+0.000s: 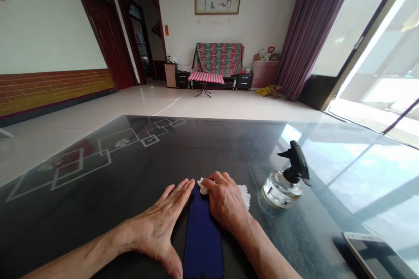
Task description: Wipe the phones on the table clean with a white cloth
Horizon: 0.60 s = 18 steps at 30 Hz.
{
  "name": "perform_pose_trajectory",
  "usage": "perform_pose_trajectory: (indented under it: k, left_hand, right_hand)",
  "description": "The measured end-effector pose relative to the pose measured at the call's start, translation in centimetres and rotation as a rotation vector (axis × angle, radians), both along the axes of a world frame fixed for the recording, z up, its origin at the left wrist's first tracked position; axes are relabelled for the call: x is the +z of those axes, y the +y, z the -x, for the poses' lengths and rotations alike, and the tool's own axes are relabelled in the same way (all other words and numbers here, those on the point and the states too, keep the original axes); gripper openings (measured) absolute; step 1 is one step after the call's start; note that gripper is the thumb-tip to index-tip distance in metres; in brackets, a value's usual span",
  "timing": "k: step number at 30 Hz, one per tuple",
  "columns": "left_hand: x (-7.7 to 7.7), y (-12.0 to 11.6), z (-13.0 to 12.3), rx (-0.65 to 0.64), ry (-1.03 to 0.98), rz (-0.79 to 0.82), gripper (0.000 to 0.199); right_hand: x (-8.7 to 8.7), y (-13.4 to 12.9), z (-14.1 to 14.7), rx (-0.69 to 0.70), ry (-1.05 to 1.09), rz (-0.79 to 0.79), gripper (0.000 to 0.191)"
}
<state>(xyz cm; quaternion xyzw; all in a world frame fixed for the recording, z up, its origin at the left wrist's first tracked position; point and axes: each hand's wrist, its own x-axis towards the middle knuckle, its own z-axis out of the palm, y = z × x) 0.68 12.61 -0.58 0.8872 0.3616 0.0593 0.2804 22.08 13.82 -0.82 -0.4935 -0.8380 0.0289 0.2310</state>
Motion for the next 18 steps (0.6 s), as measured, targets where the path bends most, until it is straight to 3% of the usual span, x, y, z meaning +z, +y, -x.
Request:
perform_pose_trajectory:
  k: [10,18]
  left_hand:
    - [-0.7,-0.1,-0.4,0.016,0.006,-0.017,0.145]
    - [-1.0,0.0,-0.4,0.022,-0.016,-0.008,0.143]
  right_hand:
    - [0.9,-1.3,-0.6,-0.077,-0.019,0.038,0.036]
    - [1.4,-5.5,1.3,0.115,-0.027,0.151,0.022]
